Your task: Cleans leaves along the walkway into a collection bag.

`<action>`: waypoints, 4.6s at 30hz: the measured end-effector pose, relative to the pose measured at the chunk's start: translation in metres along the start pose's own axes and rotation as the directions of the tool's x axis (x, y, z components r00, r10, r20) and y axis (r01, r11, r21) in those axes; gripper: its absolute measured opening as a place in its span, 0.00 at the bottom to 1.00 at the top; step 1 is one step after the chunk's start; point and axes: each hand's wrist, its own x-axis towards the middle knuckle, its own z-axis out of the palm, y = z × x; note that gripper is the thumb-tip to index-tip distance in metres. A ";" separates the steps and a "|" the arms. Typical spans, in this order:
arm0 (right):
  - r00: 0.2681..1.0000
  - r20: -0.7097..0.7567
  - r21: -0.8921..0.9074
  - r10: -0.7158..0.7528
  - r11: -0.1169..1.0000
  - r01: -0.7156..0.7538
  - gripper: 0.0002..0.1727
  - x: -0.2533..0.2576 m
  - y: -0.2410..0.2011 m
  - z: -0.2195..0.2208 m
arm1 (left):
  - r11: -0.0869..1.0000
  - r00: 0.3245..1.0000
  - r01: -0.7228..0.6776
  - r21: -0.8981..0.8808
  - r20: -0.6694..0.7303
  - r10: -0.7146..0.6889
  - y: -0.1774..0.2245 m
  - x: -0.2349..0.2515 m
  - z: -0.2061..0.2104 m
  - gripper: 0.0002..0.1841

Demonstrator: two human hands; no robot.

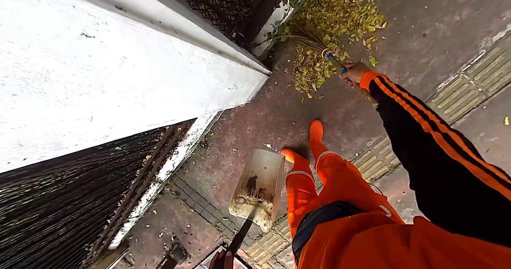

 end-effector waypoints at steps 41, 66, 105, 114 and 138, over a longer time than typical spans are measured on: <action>0.974 0.226 -0.089 -0.020 0.995 0.041 0.26 0.082 -0.033 -0.044 | 0.996 0.999 0.012 0.085 -0.034 -0.009 0.210 -0.023 0.222 0.24; 0.990 0.101 0.120 0.103 0.986 -0.115 0.36 -0.022 -0.033 -0.167 | 0.982 0.977 0.170 -0.086 -0.111 -0.179 0.242 -0.111 0.252 0.25; 0.928 0.317 -0.515 0.196 0.857 -0.005 0.37 -0.144 0.044 -0.019 | 0.961 0.948 0.274 -0.043 -0.155 -0.278 0.038 -0.132 0.132 0.26; 0.994 0.083 -0.418 0.064 0.908 -0.024 0.34 -0.008 0.047 -0.110 | 0.979 0.981 0.192 0.073 -0.016 -0.191 0.092 -0.081 0.181 0.26; 0.995 -0.102 -0.298 -0.023 0.955 -0.008 0.25 0.201 -0.112 -0.304 | 0.950 0.992 0.029 0.311 0.109 -0.067 0.389 0.084 0.709 0.24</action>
